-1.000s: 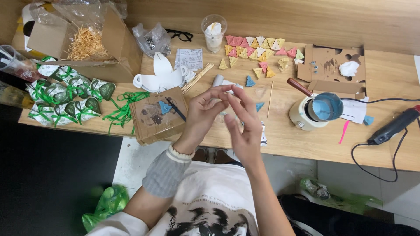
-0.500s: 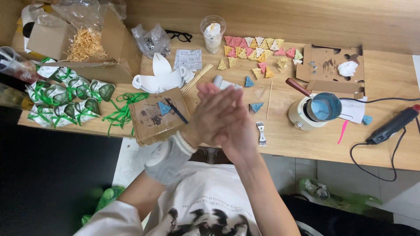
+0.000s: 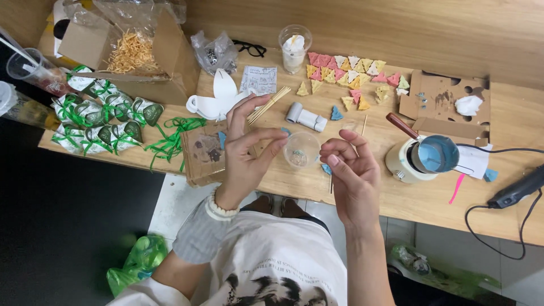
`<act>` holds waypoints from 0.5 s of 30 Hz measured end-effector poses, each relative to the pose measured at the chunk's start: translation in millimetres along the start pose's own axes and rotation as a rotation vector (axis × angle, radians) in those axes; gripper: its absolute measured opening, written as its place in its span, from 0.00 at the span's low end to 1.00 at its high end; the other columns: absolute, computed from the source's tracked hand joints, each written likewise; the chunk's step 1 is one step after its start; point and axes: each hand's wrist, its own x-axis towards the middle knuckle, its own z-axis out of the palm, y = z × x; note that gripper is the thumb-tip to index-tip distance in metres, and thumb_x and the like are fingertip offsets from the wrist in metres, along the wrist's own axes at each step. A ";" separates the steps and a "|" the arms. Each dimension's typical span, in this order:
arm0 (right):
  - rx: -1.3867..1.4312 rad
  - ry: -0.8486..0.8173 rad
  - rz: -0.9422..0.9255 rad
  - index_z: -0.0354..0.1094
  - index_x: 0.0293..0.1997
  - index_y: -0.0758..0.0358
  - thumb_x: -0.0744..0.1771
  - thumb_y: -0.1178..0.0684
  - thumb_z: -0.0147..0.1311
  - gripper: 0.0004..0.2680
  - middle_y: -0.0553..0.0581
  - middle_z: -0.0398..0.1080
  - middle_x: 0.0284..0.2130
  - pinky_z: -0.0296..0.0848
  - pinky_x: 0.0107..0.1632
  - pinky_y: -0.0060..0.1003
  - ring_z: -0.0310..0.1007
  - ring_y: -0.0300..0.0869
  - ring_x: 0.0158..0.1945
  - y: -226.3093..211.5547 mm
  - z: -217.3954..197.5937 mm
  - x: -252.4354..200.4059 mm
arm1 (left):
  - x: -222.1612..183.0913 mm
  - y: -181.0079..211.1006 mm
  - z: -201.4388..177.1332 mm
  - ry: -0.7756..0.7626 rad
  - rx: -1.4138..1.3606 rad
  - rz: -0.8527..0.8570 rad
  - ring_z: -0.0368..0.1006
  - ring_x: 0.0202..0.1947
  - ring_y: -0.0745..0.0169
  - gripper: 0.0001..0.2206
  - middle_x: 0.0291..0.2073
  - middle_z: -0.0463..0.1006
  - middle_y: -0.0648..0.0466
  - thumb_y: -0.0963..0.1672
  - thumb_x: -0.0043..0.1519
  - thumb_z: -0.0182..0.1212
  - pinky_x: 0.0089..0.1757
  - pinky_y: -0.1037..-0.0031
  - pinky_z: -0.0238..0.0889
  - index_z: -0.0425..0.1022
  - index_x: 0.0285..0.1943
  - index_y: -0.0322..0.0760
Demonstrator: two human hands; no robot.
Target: The recorder is painting and cleaning blue wax figures on a workstation in a workshop environment.
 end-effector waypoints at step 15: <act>-0.868 0.378 0.008 0.69 0.51 0.69 0.68 0.59 0.57 0.08 0.56 0.75 0.37 0.73 0.42 0.33 0.76 0.39 0.39 52.9 -250.5 27.5 | -13.5 -24.7 -11.8 -0.027 -0.330 -0.345 0.65 0.67 0.63 0.09 0.64 0.71 0.52 0.35 0.56 0.55 0.63 0.70 0.57 0.78 0.39 0.40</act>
